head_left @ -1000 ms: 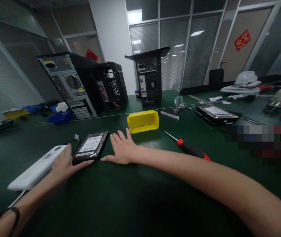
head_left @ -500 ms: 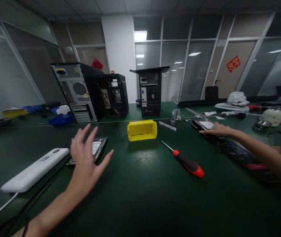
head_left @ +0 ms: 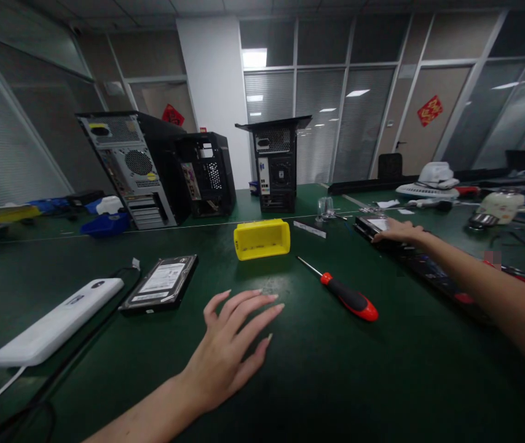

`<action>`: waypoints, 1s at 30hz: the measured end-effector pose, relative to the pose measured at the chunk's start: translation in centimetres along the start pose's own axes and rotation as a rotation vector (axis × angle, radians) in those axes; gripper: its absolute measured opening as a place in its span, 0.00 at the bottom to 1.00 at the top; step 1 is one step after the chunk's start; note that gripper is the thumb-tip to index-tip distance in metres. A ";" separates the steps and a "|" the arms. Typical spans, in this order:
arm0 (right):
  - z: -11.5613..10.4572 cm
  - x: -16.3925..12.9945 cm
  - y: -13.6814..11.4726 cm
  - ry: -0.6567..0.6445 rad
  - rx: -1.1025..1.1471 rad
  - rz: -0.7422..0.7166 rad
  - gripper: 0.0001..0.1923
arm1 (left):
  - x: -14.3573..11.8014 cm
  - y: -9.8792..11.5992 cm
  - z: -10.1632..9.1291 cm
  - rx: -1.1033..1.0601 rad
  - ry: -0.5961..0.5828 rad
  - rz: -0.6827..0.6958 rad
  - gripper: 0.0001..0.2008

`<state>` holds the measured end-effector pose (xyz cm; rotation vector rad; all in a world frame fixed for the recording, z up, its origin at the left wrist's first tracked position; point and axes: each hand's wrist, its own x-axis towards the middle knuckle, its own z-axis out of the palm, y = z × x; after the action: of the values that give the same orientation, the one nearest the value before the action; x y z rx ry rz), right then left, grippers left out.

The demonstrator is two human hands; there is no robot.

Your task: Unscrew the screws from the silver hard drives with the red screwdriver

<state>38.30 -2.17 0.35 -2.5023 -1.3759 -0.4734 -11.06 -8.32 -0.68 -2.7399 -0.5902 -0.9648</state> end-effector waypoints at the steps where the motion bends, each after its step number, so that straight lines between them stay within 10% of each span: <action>1: -0.3 -0.1 -0.2 -0.032 0.012 0.050 0.17 | 0.1 0.0 0.0 -0.026 -0.010 0.001 0.24; 6: -3.1 -1.0 -1.0 -0.179 0.114 0.265 0.18 | 0.1 -0.1 0.1 -0.103 -0.065 -0.030 0.23; 13: -9.7 -4.3 -3.7 -0.367 0.455 0.054 0.24 | 0.0 0.0 0.0 -0.425 -0.123 -0.132 0.31; 20: -13.8 -13.2 -12.6 -0.701 0.821 -0.244 0.28 | 0.6 0.5 0.7 -1.688 0.040 -0.738 0.48; 24: -14.5 -18.6 -18.0 -1.016 0.940 -0.365 0.35 | 0.8 1.4 0.0 -1.974 0.159 -0.889 0.52; 30: -13.0 -22.1 -20.8 -0.762 0.646 -0.452 0.44 | 0.9 0.8 -0.3 -1.889 0.311 -1.068 0.38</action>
<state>7.42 -12.95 4.74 -1.8592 -1.9442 0.8281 -10.28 -8.82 0.11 -2.8569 -1.8149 -3.5881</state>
